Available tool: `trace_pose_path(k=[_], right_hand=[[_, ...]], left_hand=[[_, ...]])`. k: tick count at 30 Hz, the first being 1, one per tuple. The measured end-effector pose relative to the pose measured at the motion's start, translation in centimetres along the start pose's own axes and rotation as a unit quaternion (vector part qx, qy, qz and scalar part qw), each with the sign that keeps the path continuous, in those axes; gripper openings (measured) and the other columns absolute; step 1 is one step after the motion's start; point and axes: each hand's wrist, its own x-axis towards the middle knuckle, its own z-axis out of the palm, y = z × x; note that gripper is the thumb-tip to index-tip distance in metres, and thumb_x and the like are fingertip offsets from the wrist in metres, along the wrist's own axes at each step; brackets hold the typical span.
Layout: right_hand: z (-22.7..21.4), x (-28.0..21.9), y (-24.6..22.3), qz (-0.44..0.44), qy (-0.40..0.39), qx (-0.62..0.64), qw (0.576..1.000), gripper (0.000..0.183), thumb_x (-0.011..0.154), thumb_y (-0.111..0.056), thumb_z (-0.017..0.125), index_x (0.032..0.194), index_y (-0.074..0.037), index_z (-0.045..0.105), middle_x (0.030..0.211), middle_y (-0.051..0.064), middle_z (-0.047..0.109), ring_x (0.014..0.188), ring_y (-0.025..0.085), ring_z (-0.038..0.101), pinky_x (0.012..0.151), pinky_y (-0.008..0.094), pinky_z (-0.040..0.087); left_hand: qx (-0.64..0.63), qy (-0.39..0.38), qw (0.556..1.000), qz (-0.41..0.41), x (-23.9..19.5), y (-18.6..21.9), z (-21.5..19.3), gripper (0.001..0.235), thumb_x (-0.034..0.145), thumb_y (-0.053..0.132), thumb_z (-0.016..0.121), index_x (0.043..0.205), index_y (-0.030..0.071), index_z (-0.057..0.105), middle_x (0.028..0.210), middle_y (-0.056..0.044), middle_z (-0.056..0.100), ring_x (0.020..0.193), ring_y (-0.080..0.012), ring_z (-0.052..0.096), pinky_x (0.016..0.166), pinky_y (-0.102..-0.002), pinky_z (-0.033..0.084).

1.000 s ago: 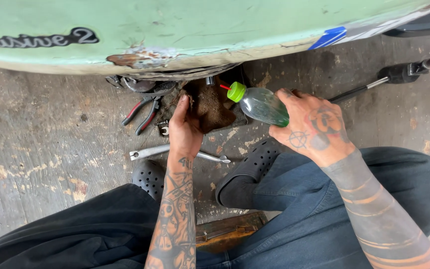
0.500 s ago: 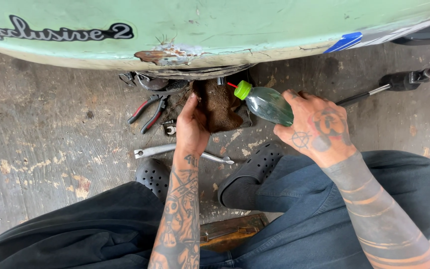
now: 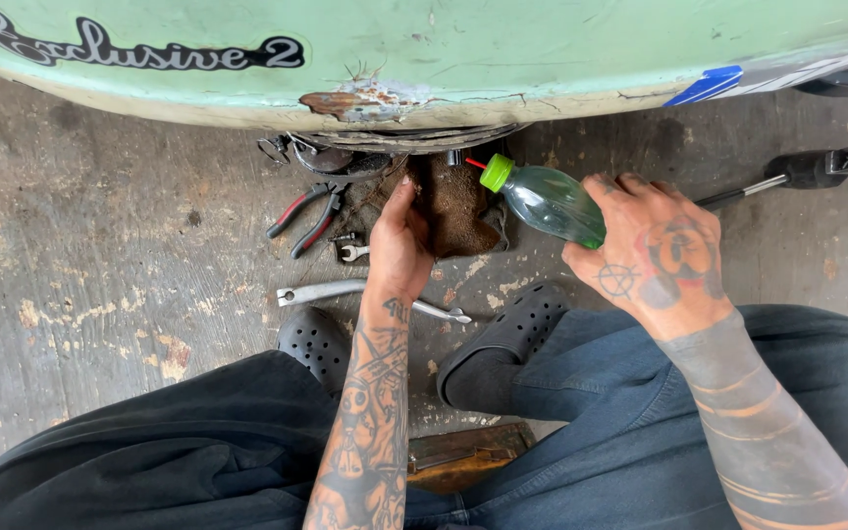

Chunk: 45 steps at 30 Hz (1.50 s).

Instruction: The person sits on the floor and works on the rear engine area of a light green scooter. They use a wrench to loosen a bolt, remove a small metal part, and then pour a green liquid from a plastic bottle into the engine opening. Finally, they wipe the area with a brown cloth.

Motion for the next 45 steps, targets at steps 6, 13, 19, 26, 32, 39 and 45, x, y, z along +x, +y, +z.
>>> trace_pose_path(k=[6, 13, 19, 26, 32, 39, 45], right_hand=[[-0.3, -0.2, -0.1, -0.008, 0.002, -0.006, 1.000, 0.053, 0.079, -0.045, 0.066, 0.124, -0.017, 0.071, 0.107, 0.011, 0.074, 0.104, 0.037, 0.074, 0.082, 0.052, 0.061], [-1.6, -0.5, -0.5, -0.076, 0.112, -0.024, 0.991, 0.045, 0.073, -0.034, 0.076, 0.113, -0.012, 0.074, 0.095, 0.006, 0.073, 0.072, 0.022, 0.071, 0.067, 0.031, 0.058], [-1.7, -0.6, -0.3, -0.059, 0.097, -0.023, 0.993, 0.037, 0.075, -0.033, 0.076, 0.105, -0.013, 0.070, 0.090, 0.004, 0.071, 0.070, 0.022, 0.070, 0.063, 0.032, 0.057], [-1.4, -0.6, -0.1, -0.072, 0.119, -0.030, 0.990, 0.042, 0.074, -0.034, 0.076, 0.110, -0.012, 0.073, 0.092, 0.005, 0.071, 0.070, 0.021, 0.069, 0.069, 0.030, 0.057], [-1.3, -0.6, 0.0, -0.068, 0.121, -0.044, 0.989, 0.045, 0.074, -0.037, 0.074, 0.112, -0.013, 0.073, 0.096, 0.004, 0.072, 0.075, 0.020, 0.070, 0.072, 0.030, 0.057], [-1.8, -0.6, 0.6, -0.038, 0.050, 0.035, 0.997, 0.044, 0.074, -0.036, 0.074, 0.110, -0.011, 0.066, 0.099, 0.010, 0.069, 0.078, 0.031, 0.069, 0.069, 0.041, 0.057], [-1.1, -1.2, 1.9, -0.005, 0.022, 0.038, 0.999, 0.045, 0.075, -0.040, 0.076, 0.110, -0.013, 0.066, 0.091, 0.008, 0.066, 0.078, 0.030, 0.069, 0.066, 0.040, 0.056]], left_hand=[[-0.005, 0.015, 1.000, -0.004, 0.1, 0.1, -0.1, 0.063, 0.104, 0.033, 0.052, 0.160, 0.009, 0.034, 0.167, -0.027, 0.025, 0.156, -0.0431, 0.018, 0.124, -0.057, 0.020], [0.013, -0.036, 0.999, -0.019, 1.6, -0.3, -2.3, 0.049, 0.103, 0.026, 0.045, 0.144, 0.000, 0.052, 0.141, -0.016, 0.058, 0.126, -0.0255, 0.055, 0.110, -0.042, 0.042], [0.010, -0.054, 0.998, -0.003, 1.9, -0.5, -2.5, 0.045, 0.102, 0.020, 0.047, 0.142, -0.002, 0.054, 0.138, -0.013, 0.060, 0.123, -0.0223, 0.055, 0.106, -0.037, 0.043], [-0.009, -0.041, 0.999, -0.009, 2.4, -1.1, -3.0, 0.045, 0.099, 0.020, 0.053, 0.139, -0.002, 0.056, 0.135, -0.014, 0.061, 0.121, -0.0232, 0.056, 0.104, -0.037, 0.043], [-0.001, -0.044, 0.999, -0.004, 2.3, -1.0, -2.7, 0.039, 0.100, 0.019, 0.055, 0.132, -0.001, 0.060, 0.125, -0.012, 0.064, 0.114, -0.0220, 0.058, 0.099, -0.036, 0.045], [0.078, -0.099, 0.989, 0.083, 2.1, -0.9, -0.6, 0.021, 0.097, 0.022, 0.069, 0.101, 0.002, 0.064, 0.101, -0.006, 0.064, 0.102, -0.0143, 0.056, 0.100, -0.031, 0.039], [0.542, 0.120, 0.816, 0.162, 2.2, -0.1, 2.8, 0.048, 0.099, 0.037, 0.056, 0.095, -0.010, 0.063, 0.080, -0.019, 0.069, 0.062, -0.0249, 0.062, 0.059, -0.035, 0.056]])
